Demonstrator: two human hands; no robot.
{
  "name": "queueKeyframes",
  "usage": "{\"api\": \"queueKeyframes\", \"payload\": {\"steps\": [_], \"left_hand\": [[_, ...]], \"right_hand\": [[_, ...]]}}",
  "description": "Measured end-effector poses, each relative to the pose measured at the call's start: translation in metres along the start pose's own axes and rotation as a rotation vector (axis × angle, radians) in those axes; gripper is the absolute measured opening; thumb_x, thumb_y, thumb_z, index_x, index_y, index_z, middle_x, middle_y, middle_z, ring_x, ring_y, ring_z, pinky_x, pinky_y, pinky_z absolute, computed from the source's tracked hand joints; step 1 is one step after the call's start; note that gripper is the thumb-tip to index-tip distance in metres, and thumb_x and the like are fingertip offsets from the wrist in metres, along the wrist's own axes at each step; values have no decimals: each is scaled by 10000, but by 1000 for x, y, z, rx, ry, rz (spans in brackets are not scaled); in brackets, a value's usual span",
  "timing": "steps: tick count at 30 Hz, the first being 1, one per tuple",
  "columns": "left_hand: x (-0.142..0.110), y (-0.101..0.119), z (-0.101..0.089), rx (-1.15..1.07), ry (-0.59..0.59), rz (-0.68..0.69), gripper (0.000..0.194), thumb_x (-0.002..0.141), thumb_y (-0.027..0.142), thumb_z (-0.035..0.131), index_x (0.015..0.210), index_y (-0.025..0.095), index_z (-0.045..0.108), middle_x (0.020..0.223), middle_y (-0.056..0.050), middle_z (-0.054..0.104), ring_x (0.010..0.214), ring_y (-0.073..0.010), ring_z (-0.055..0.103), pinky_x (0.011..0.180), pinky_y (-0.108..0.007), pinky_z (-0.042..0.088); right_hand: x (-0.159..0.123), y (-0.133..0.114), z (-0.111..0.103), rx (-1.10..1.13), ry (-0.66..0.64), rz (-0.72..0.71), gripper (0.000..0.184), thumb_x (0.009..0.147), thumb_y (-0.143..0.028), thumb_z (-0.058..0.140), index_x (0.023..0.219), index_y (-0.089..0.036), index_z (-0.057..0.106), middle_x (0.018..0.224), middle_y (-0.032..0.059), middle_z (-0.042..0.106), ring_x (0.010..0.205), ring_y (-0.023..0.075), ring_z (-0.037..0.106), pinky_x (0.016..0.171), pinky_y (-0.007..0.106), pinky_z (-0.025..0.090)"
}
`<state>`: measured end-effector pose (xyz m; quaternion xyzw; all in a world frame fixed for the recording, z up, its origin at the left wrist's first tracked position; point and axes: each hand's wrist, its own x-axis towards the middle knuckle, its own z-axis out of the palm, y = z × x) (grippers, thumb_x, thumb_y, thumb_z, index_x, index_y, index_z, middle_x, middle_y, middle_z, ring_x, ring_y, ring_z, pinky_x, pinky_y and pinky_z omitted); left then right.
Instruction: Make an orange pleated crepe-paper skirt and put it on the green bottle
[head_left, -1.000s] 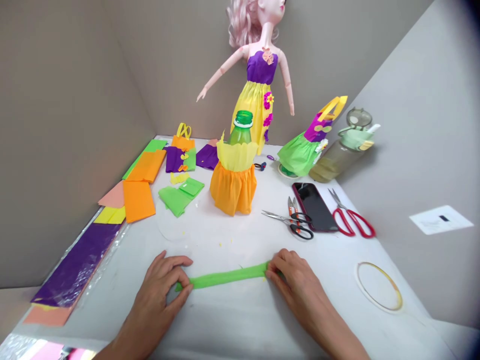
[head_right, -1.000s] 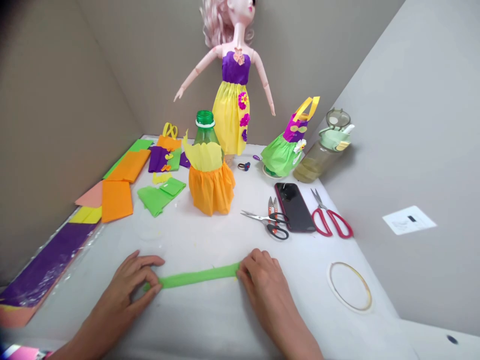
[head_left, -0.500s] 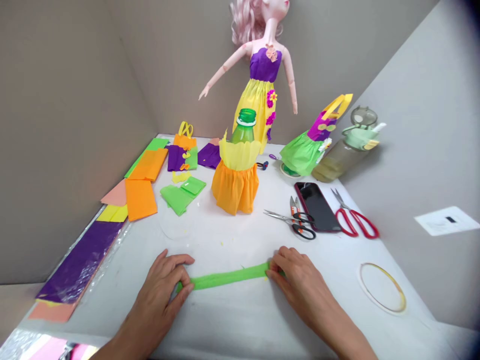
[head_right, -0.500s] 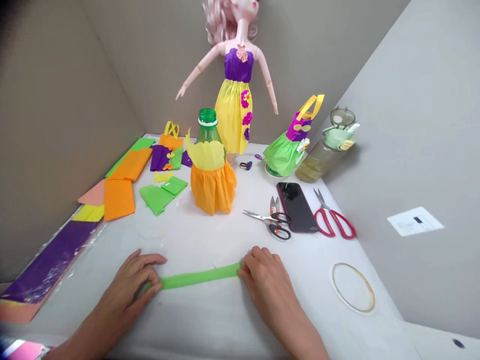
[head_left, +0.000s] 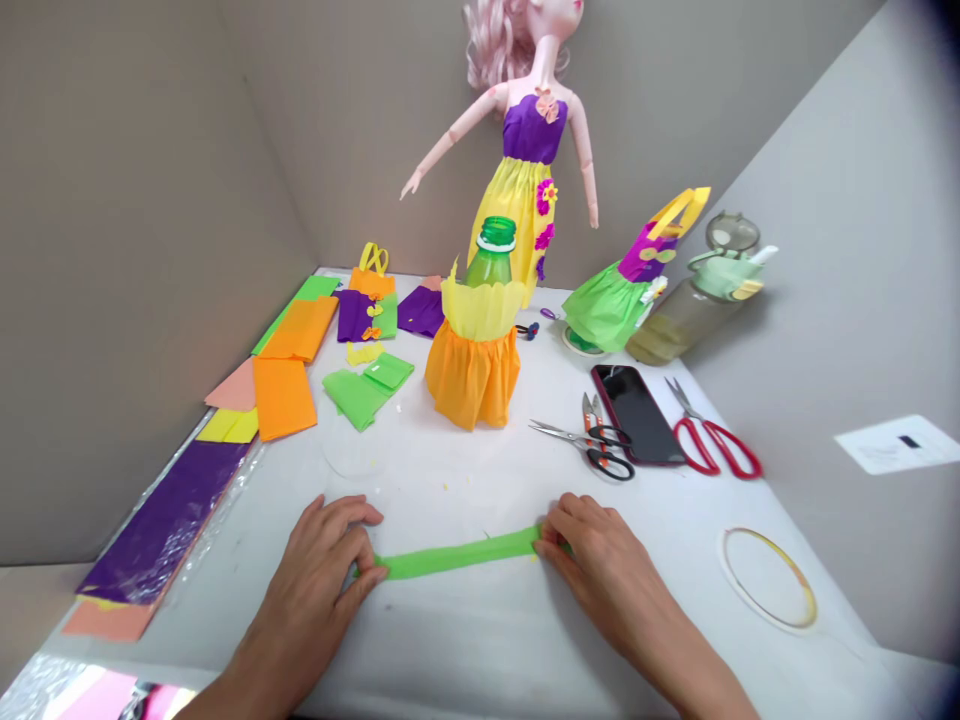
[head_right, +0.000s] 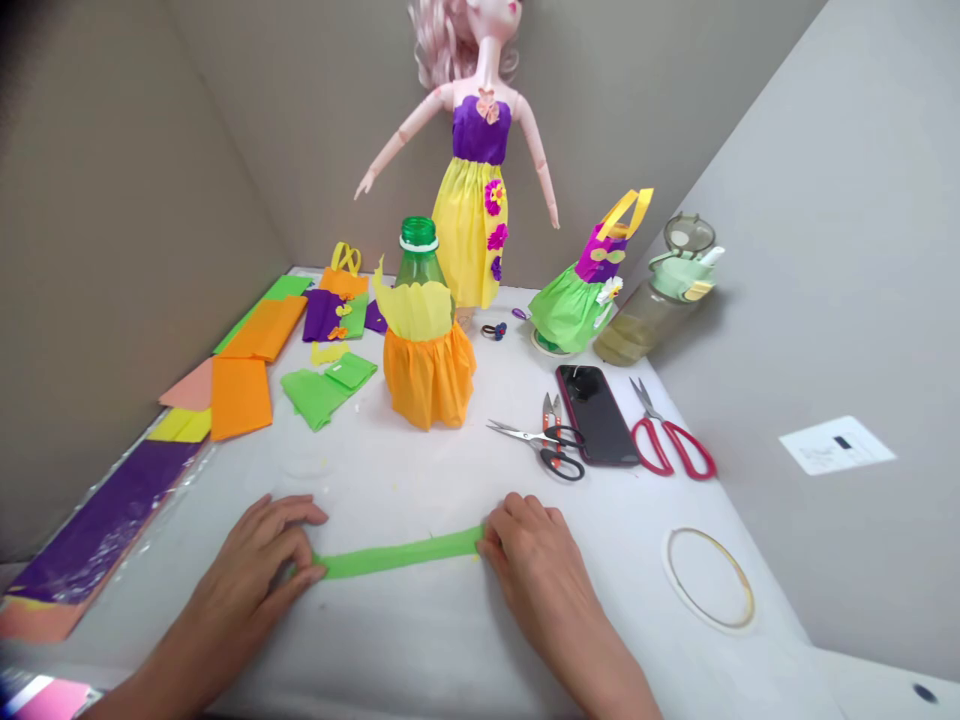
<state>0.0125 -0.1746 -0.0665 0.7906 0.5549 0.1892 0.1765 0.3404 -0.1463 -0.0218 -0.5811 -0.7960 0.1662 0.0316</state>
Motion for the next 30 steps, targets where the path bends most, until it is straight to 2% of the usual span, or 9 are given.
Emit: {"api": "queueKeyframes", "payload": {"steps": [4,6,9,11,13,17,22,26,30], "left_hand": [[-1,2,2,-26,80,33,34,924,227,585,955,228,574,1164,-71,612,1198,-273,502,1098,-531,379],[0,6,1,-52,67,146,218,952,137,503,1121,247,586,1167,-65,619,1133,-238,529,993,-408,473],[6,16,-5,-114,-54,328,470,914,-31,362,1220,257,572,1114,-49,646,990,-184,564,873,-288,505],[11,23,-11,-143,-157,408,478,893,-59,357,1192,244,574,1063,-36,664,926,-170,573,836,-259,509],[16,29,-17,-136,-214,445,442,889,-57,378,1157,238,570,1030,-21,669,895,-167,581,830,-254,511],[15,35,-15,-99,-221,391,468,836,-80,349,1143,221,534,1020,-26,638,884,-170,586,814,-264,510],[6,34,1,106,-134,406,464,845,-71,379,1198,205,499,1026,-36,649,873,-196,584,837,-333,468],[8,34,4,236,-195,489,657,844,-61,434,1437,210,359,1009,-23,657,833,-196,580,803,-345,435],[16,39,3,333,-235,522,804,780,-37,476,1507,257,299,949,-16,625,788,-206,551,768,-346,414]], "right_hand": [[0,4,0,27,45,2,162,875,-100,669,790,-203,578,834,25,586,776,222,565,699,366,412],[0,6,2,69,84,-32,182,858,-65,676,816,-200,561,853,24,582,783,212,556,713,361,426],[-1,8,5,108,135,-144,192,878,-16,610,855,-199,553,879,30,577,793,202,539,714,345,437],[-2,8,6,105,161,-218,204,917,-7,530,857,-201,557,865,32,569,775,196,522,696,332,432],[-3,6,6,113,172,-281,239,947,-5,466,852,-202,564,855,33,566,764,188,511,682,317,428],[-5,3,7,175,145,-346,280,961,9,440,975,-212,613,914,37,571,807,179,531,690,286,437],[-6,-1,8,82,106,-454,345,988,-34,443,1227,-239,585,916,41,551,808,187,517,701,294,424],[-4,-9,4,-135,89,-591,355,965,-75,515,1288,-214,560,889,45,565,797,209,513,725,336,419],[-2,-17,-1,-293,103,-696,410,915,-91,574,1314,-184,549,853,39,575,776,215,512,708,348,398]]}}
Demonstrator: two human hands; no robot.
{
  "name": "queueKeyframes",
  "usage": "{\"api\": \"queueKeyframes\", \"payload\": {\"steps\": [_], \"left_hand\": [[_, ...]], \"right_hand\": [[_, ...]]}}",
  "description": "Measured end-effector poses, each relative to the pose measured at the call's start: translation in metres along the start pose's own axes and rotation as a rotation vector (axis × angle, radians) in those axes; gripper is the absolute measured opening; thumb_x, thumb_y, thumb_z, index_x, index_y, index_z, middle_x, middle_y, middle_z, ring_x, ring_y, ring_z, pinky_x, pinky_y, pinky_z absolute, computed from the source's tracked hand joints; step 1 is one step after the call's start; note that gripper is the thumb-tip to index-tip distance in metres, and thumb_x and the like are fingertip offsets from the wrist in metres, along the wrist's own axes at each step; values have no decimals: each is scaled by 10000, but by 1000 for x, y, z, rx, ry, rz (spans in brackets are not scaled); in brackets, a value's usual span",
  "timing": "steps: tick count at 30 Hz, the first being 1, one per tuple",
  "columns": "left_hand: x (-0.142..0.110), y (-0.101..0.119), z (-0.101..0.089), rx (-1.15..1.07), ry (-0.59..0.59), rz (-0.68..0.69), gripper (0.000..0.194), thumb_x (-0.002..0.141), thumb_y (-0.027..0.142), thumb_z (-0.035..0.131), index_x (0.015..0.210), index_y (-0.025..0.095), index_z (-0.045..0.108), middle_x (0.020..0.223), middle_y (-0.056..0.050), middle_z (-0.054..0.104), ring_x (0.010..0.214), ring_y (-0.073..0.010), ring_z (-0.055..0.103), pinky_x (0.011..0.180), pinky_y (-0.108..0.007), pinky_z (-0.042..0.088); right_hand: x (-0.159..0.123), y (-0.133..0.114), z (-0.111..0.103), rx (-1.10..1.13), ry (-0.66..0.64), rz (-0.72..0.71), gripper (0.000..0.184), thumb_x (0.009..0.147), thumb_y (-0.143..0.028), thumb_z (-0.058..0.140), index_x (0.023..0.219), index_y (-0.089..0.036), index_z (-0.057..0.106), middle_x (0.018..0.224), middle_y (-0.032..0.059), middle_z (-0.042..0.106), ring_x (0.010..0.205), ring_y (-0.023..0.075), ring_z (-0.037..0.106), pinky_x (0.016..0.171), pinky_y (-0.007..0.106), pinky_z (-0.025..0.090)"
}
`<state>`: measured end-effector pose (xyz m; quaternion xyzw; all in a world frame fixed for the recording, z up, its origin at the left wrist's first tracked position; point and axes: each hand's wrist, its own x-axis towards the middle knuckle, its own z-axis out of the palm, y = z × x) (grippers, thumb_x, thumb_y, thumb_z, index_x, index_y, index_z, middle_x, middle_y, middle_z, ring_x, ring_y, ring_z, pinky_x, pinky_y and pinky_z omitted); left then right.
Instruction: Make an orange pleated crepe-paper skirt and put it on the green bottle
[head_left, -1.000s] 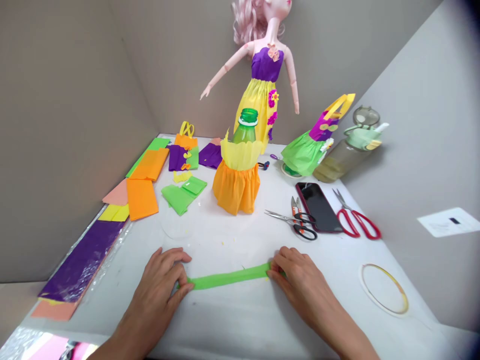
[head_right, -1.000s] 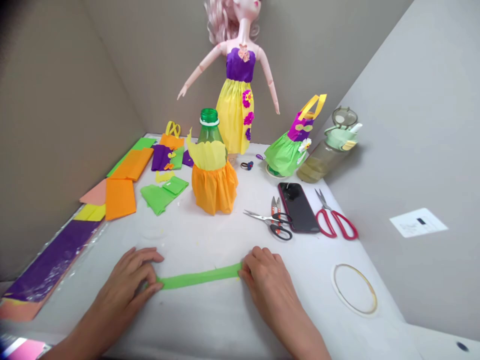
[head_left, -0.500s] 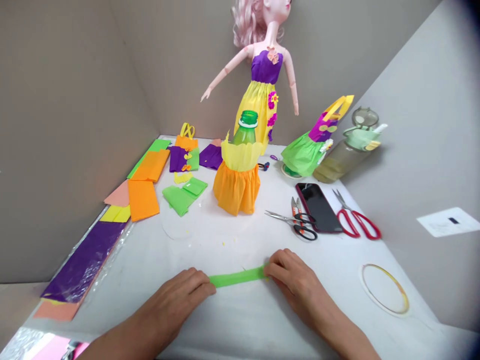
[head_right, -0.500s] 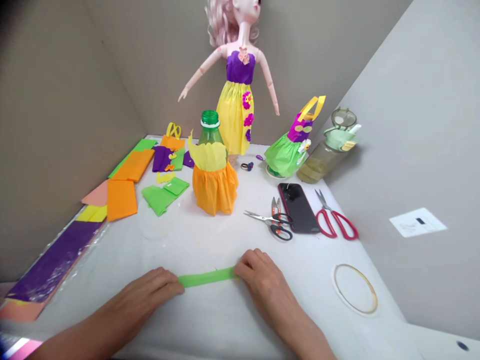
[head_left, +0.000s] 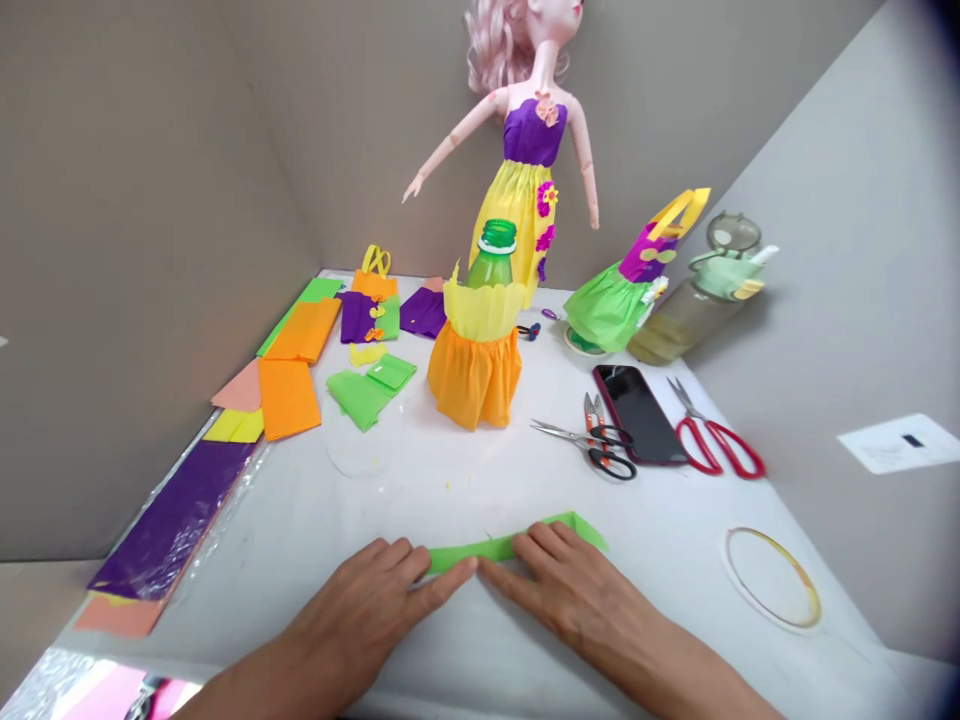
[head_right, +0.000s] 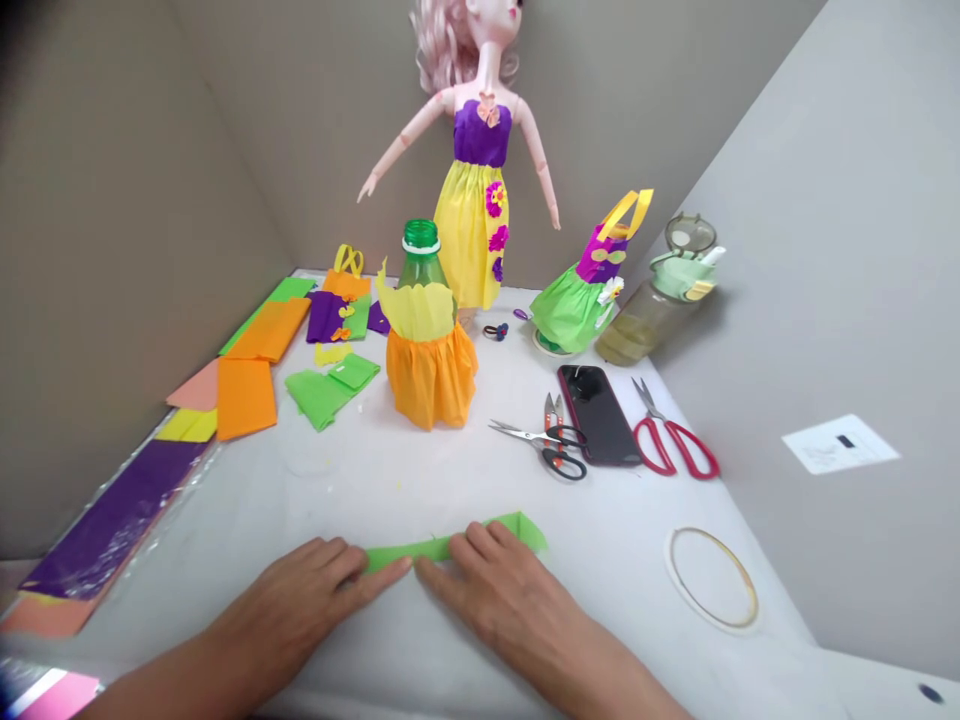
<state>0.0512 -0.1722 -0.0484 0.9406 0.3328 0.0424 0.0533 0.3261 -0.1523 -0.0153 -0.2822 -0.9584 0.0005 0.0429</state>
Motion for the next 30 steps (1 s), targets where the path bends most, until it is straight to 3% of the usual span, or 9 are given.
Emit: {"api": "queueKeyframes", "payload": {"steps": [7,12,16,25,30], "left_hand": [[3,0,0,31,10,4,718,780,2,518,1444,252,408,969,-44,587,845,-228,516,791,-348,414],[-8,-3,-4,0,48,3,713,782,-33,521,1431,251,435,965,-50,571,845,-224,489,842,-358,404],[-18,-4,-8,-45,63,-19,660,812,-68,485,1395,241,466,913,-37,564,798,-213,476,784,-337,384],[-58,-8,-3,-57,51,-182,802,764,-80,495,1472,288,414,928,-48,575,821,-227,487,830,-380,375],[-77,-14,3,-47,85,-248,730,850,-29,456,1468,359,436,844,-29,571,756,-211,504,771,-356,394]], "right_hand": [[-1,-1,-6,-28,-81,-2,463,874,-60,580,1320,-181,549,862,40,593,776,225,524,703,366,399],[-14,6,-2,-11,-67,17,451,881,-41,561,1317,-157,554,869,57,594,782,236,533,717,372,421],[-25,13,-1,-12,-43,18,424,908,-22,491,1313,-129,557,840,64,587,743,232,528,683,360,425],[-42,22,-2,37,-14,112,441,929,9,380,1280,-161,587,904,86,610,817,231,556,753,375,473],[-48,26,3,44,57,108,455,947,-7,373,1307,-183,588,988,104,646,900,232,580,820,385,491]]}}
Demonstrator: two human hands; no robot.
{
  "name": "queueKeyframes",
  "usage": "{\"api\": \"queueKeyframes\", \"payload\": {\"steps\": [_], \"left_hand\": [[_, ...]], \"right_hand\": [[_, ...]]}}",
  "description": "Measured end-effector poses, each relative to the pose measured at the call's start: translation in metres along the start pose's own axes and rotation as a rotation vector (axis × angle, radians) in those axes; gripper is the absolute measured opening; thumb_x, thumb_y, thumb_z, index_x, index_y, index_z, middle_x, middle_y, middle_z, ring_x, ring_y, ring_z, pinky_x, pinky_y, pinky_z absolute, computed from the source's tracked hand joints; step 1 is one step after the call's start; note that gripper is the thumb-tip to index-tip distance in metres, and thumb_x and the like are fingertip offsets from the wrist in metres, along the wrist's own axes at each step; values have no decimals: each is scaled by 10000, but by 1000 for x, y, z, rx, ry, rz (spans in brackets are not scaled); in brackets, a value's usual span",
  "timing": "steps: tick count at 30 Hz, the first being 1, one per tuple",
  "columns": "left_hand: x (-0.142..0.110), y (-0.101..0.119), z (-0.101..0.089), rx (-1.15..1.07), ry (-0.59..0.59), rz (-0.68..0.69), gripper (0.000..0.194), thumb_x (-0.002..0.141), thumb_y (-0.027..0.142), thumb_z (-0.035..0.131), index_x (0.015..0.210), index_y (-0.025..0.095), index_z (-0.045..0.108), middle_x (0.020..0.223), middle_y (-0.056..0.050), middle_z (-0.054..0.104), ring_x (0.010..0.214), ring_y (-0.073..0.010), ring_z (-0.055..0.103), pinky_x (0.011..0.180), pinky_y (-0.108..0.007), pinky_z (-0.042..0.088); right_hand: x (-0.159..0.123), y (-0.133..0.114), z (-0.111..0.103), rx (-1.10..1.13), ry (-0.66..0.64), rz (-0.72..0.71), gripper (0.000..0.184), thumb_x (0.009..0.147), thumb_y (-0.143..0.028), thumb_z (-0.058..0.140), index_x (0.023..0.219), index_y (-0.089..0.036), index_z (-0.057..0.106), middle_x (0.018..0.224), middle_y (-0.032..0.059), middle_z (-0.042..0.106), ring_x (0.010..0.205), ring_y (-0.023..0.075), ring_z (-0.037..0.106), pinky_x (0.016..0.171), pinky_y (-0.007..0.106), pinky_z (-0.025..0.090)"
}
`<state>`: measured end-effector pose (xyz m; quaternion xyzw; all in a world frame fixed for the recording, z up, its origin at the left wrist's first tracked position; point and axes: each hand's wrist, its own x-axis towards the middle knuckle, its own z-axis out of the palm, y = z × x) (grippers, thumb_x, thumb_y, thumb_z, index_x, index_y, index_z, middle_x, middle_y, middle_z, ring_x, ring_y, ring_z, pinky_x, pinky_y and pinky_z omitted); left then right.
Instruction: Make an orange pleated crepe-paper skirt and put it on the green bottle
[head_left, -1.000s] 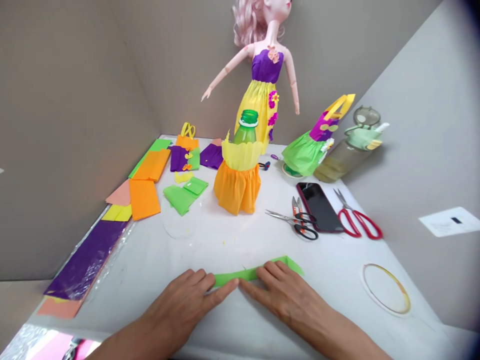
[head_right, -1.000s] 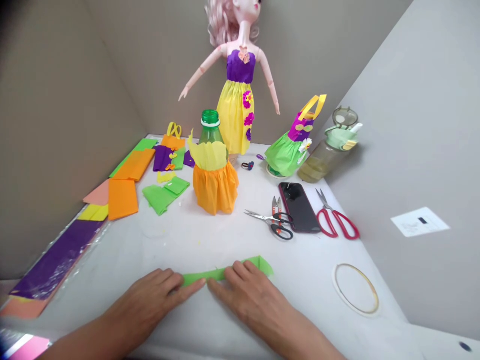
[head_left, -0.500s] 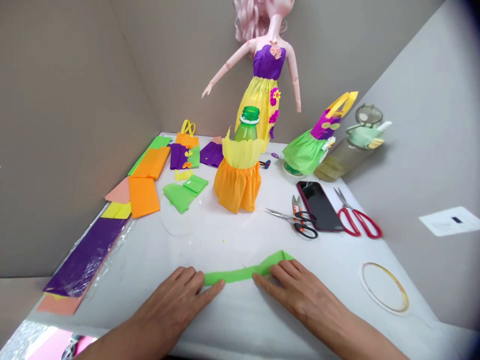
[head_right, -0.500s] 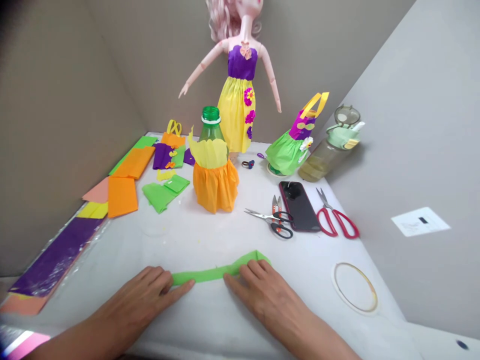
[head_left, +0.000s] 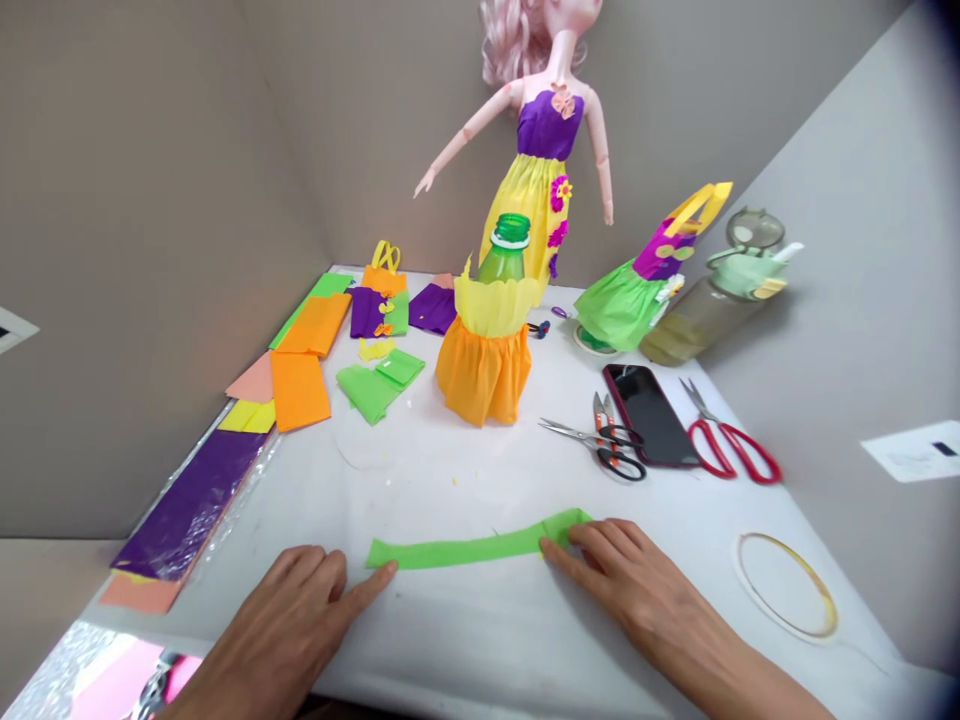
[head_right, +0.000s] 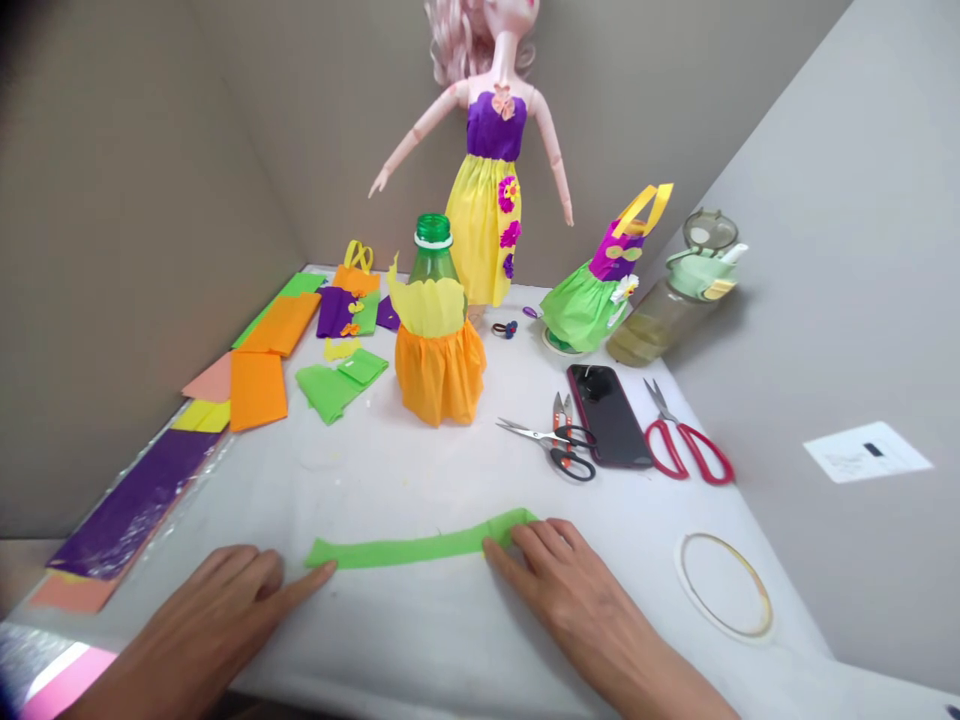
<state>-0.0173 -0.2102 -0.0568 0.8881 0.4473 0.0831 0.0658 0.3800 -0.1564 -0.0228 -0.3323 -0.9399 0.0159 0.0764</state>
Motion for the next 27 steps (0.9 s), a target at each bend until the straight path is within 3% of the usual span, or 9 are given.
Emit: {"api": "queueKeyframes", "payload": {"steps": [5,7,10,15,18,27], "left_hand": [[-10,-6,2,-154,101,-154,449,987,238,504,1420,352,479,895,-14,607,811,-193,570,771,-299,467],[-9,-5,2,-259,151,-272,370,969,367,570,1332,311,530,919,-11,611,854,-195,593,782,-280,495],[3,-2,2,-380,163,-392,286,940,401,616,1195,275,584,952,-14,622,885,-199,605,790,-278,517],[30,-1,-1,-447,80,-367,102,936,333,617,982,260,672,965,-18,639,935,-214,587,835,-318,510],[36,-4,-5,-466,14,-342,153,957,309,587,850,250,678,905,-13,625,913,-209,567,808,-318,487],[36,-6,-7,-385,10,-297,249,999,374,523,839,242,660,876,-4,621,874,-206,555,825,-350,432]], "right_hand": [[0,-3,3,35,47,38,402,980,-40,363,1245,-193,623,966,98,652,870,224,584,780,361,501],[2,-5,3,32,57,43,374,991,-51,358,1207,-178,635,949,102,647,856,227,579,753,359,500],[5,-7,3,49,46,47,341,994,-55,358,1148,-161,644,975,117,644,880,236,579,764,371,505],[6,-8,10,88,45,86,324,987,-62,384,1138,-183,644,1032,115,645,927,240,587,786,382,513],[4,-9,15,113,51,114,311,981,-66,410,1143,-197,641,1029,103,646,912,229,595,784,375,516],[16,-27,15,111,169,278,138,1001,-244,509,996,-199,640,939,89,630,810,221,581,715,359,492]]}}
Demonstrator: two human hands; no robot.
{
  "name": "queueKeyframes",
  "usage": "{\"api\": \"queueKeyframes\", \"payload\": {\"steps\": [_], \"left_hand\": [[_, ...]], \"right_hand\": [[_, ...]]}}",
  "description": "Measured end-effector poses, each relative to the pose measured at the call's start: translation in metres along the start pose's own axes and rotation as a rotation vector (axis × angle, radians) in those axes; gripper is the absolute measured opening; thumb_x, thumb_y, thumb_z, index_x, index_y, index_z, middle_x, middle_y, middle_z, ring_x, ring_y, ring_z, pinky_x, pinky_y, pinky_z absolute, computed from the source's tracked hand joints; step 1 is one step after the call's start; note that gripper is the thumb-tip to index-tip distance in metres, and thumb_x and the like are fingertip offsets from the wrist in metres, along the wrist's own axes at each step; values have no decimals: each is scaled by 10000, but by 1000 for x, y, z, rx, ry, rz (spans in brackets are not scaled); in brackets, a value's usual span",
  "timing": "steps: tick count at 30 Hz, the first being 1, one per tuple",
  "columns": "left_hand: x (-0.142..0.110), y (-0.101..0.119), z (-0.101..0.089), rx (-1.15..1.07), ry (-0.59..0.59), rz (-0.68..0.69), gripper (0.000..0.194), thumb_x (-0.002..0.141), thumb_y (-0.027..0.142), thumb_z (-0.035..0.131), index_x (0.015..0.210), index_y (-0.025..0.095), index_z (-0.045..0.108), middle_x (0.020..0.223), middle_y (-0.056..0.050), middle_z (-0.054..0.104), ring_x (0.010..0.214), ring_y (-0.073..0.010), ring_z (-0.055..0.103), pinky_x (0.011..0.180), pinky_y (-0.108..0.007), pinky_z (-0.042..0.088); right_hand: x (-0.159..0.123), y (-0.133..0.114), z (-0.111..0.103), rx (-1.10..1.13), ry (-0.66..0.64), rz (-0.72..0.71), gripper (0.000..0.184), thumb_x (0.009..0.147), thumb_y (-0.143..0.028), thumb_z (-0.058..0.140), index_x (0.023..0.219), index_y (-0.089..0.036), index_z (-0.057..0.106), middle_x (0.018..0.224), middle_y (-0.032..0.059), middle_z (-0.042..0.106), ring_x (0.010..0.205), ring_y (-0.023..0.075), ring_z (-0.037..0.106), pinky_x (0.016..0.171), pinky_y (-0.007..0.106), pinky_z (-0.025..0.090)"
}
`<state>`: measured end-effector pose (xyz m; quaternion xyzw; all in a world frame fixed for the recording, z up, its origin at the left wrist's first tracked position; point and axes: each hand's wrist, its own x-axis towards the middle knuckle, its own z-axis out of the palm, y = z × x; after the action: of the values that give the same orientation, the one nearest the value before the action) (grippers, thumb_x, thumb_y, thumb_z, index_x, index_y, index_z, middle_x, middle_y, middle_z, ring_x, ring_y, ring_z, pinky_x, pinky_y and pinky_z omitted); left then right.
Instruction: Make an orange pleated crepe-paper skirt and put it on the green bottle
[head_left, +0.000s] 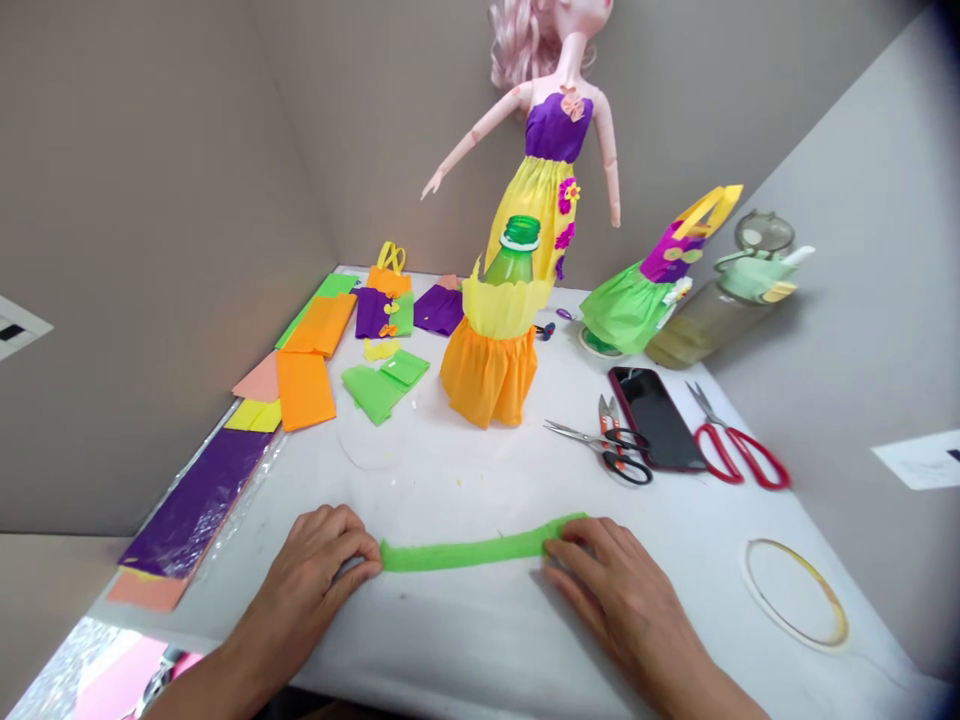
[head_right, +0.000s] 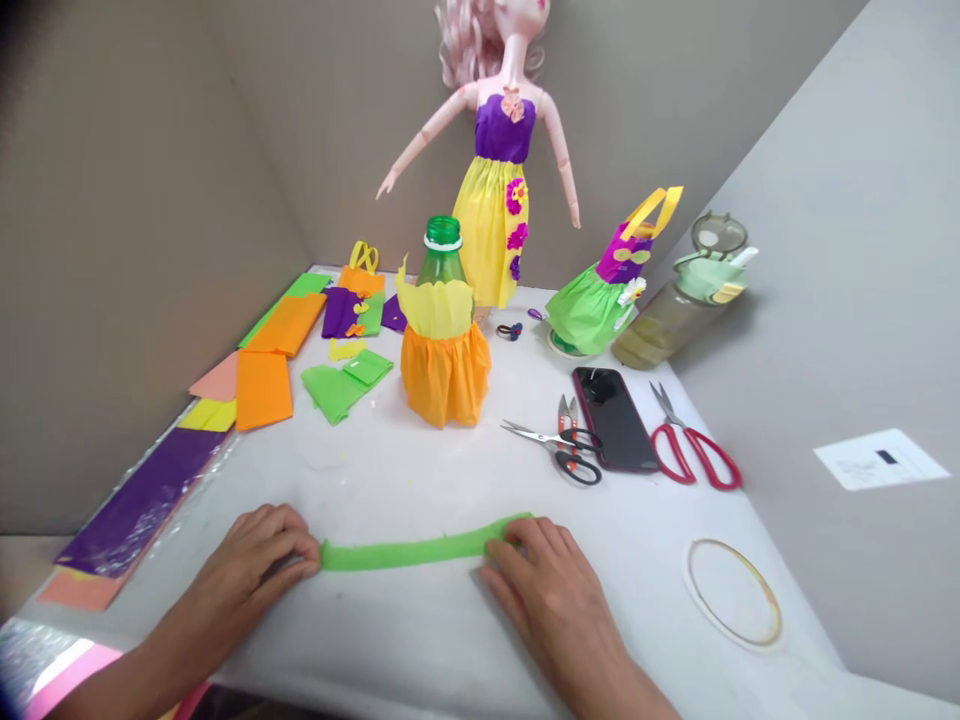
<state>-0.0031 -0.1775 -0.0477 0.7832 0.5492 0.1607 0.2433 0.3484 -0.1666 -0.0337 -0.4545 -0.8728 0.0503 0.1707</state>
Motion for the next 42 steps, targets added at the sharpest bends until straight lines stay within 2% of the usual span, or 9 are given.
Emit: {"api": "queueKeyframes", "payload": {"steps": [7,9,12,15,19,26,31,35,42], "left_hand": [[-1,4,7,66,82,-77,146,932,308,608,818,222,576,875,-8,606,857,-230,549,812,-380,429],[-2,1,7,41,112,-102,73,913,283,632,949,234,592,976,-17,621,934,-243,558,855,-390,442],[-1,-1,6,4,111,-91,285,899,279,662,1168,264,570,1159,-29,608,1089,-256,540,968,-412,423],[6,4,6,-2,48,-72,318,878,309,702,1171,278,583,1167,-21,607,1108,-263,530,989,-423,402],[16,15,1,-1,-78,-84,124,877,269,698,951,244,601,1015,-6,607,994,-248,535,907,-404,400],[20,18,-8,-169,-203,-80,116,922,186,563,823,217,511,884,18,584,888,-192,532,826,-323,406],[22,15,-12,-351,-217,-206,101,881,157,541,935,239,522,909,29,592,879,-172,564,808,-285,438],[25,8,-18,-267,-189,-166,191,898,163,527,1053,263,578,951,18,617,947,-194,566,855,-312,434],[27,-6,-23,-183,-141,-66,107,979,281,532,966,260,637,963,9,629,986,-205,546,873,-315,425]], "right_hand": [[1,-9,22,-44,103,250,176,999,-213,491,838,-217,563,851,63,609,762,226,573,685,371,472],[-3,-1,20,37,116,290,121,998,-236,495,894,-225,557,885,67,610,797,233,586,695,371,492],[-9,14,12,118,119,334,69,991,-283,523,952,-235,553,931,69,615,851,243,601,724,373,522],[-7,20,4,143,109,293,56,981,-281,548,1016,-242,568,999,73,629,910,248,613,771,382,530],[16,2,1,209,54,131,201,946,-223,621,1140,-233,572,1100,92,638,1004,258,609,872,408,512],[73,-54,5,338,-321,-48,281,853,-259,761,1095,-190,637,1055,86,656,993,272,593,898,430,498],[98,-65,11,329,-467,-59,322,862,-363,749,1100,-169,652,1050,92,668,988,273,609,906,438,472],[105,-64,22,361,-484,-17,40,911,-219,697,915,-186,675,883,19,692,856,191,626,836,333,457],[101,-68,35,304,-421,28,86,925,-133,640,848,-165,661,907,40,663,895,194,588,836,331,430]]}}
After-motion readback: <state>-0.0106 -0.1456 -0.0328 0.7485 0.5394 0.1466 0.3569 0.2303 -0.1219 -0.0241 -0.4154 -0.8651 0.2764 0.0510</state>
